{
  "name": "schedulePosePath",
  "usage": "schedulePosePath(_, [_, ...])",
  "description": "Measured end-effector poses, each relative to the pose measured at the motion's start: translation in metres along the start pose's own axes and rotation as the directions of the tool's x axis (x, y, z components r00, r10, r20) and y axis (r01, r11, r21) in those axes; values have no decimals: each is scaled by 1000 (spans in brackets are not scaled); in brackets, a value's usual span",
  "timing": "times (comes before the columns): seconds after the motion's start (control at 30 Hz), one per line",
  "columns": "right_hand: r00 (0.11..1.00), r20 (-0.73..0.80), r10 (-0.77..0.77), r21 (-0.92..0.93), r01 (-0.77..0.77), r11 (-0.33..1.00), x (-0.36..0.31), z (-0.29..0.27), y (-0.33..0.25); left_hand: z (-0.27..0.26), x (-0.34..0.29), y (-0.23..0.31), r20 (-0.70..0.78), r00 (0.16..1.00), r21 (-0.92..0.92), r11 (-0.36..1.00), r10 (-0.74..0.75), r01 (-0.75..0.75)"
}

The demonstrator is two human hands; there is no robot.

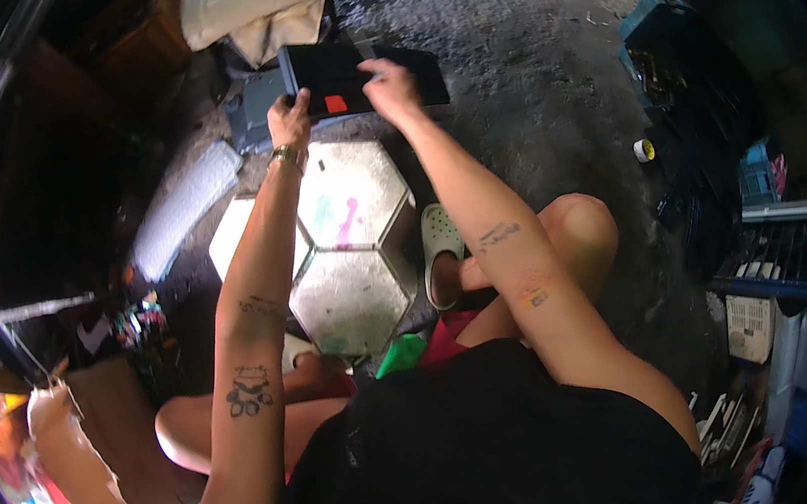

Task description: The person sits on the floor and disassembles a black plastic electronic housing. They use a screwdriver to remove screws, a hammer to tap the casing, and a pry tool to separate the shell from the internal components. The person removes the front cover, internal frame, and a transparent plastic sheet, placing the parts aside.

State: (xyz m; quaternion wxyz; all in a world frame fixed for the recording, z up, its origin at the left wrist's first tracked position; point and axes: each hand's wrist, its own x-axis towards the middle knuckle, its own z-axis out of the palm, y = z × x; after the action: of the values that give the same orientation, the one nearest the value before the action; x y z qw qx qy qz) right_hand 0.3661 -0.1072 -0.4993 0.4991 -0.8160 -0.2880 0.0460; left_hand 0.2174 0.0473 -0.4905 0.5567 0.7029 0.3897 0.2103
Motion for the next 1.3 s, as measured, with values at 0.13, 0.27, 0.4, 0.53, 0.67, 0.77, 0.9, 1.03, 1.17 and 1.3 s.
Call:
schedulePosePath(0.13, [929,-211,304,502,-163,849,-24,-64,8,-66,-56,0,-51,996,-196,977,76,-84])
schedulePosePath(0.27, [844,-412,343,221,-272,936,-37,-97,-5,-172,-140,-29,-9,1000,-561,828,-19,10])
schedulePosePath(0.4, [930,-224,290,16,-294,956,-24,-72,-50,-235,-222,-78,-146,962,-665,743,-232,78])
schedulePosePath(0.53, [988,66,138,-25,-137,990,-16,-28,-102,-256,-271,-117,-160,923,-550,808,-349,211])
schedulePosePath(0.67, [662,749,42,-82,30,996,-15,-39,-145,-250,-284,-138,-202,838,-524,779,-507,346])
schedulePosePath(0.77, [560,828,24,-261,348,901,-28,-58,-175,-248,-280,-145,-183,842,-518,778,-507,355])
schedulePosePath(0.9, [583,793,-177,-174,495,851,-65,-77,-197,-250,-266,-146,-206,862,-487,812,-464,321])
schedulePosePath(1.03, [622,705,-341,-113,572,812,-98,-79,-201,-245,-263,-137,-424,787,-237,894,-448,381])
schedulePosePath(1.17, [572,740,-354,-114,625,772,-105,-70,-204,-233,-263,-100,-613,768,407,908,186,104])
schedulePosePath(1.3, [579,761,-292,-145,591,793,-103,-66,-210,-200,-256,-47,-374,840,525,836,393,-158])
